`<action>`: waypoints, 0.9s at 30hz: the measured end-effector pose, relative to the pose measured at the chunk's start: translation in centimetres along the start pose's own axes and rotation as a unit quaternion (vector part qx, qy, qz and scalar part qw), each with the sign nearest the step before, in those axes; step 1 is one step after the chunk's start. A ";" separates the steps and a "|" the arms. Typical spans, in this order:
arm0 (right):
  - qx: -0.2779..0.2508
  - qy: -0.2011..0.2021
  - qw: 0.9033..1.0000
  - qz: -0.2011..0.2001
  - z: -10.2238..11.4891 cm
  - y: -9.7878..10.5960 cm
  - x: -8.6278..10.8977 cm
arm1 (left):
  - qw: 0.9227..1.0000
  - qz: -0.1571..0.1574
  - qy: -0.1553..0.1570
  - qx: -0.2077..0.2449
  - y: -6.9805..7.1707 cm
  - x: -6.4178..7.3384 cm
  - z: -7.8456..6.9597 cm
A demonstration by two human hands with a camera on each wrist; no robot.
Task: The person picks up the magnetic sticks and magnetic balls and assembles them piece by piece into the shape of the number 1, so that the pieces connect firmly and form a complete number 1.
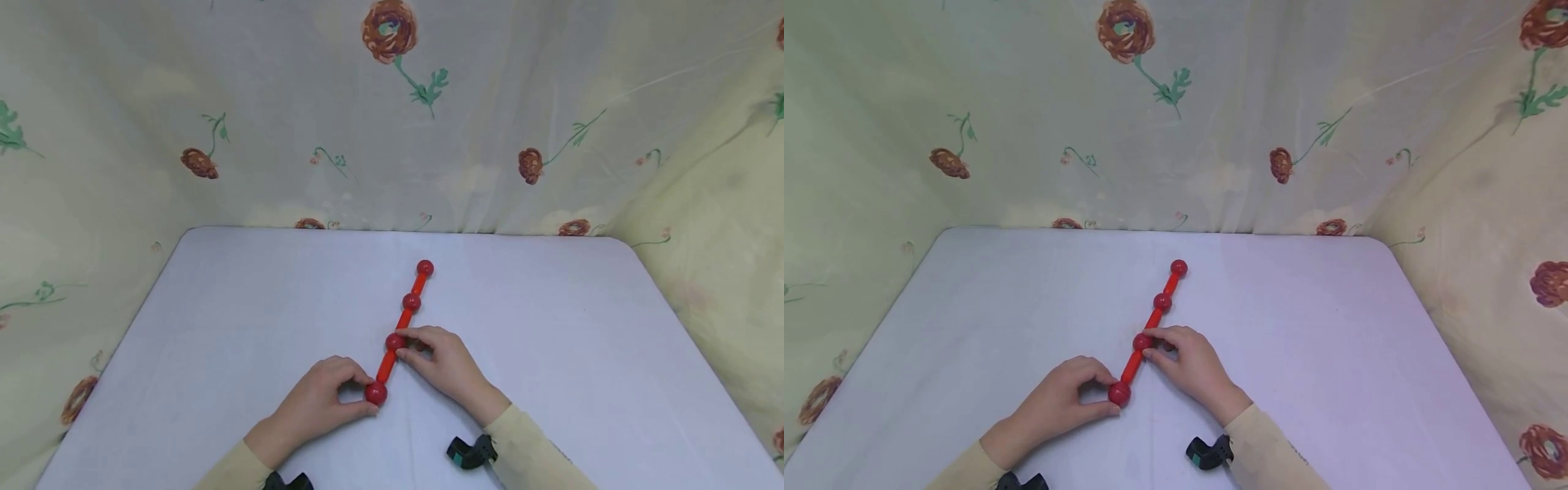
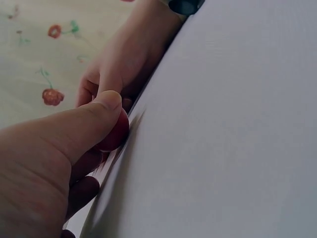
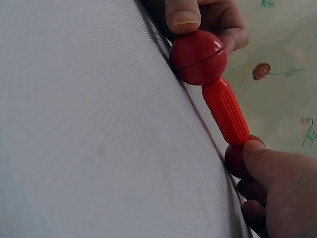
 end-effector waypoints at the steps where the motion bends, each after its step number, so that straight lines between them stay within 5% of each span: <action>1: 0.001 -0.002 1.000 -0.001 -0.1 0.0 0.0 | 1.000 0.001 -0.002 0.002 0.0 -0.1 0.0; 18: -0.004 0.005 1.000 0.006 -0.5 -0.1 0.3 | 0.999 -0.006 -0.043 0.015 -0.1 0.0 -0.3; 27: -0.031 -0.087 0.994 -0.060 -2.4 2.5 -1.4 | 0.998 -0.003 -0.055 0.001 -0.1 0.0 -0.4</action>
Point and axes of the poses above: each hand's wrist, its own x-axis away from the middle knuckle, its own y-axis out of the back of the hand, z = x × y, the point moved 6 cm from there along -x, towards the middle knuckle, and after that the axes turned 3 degrees about z, right-handed, at the moved point
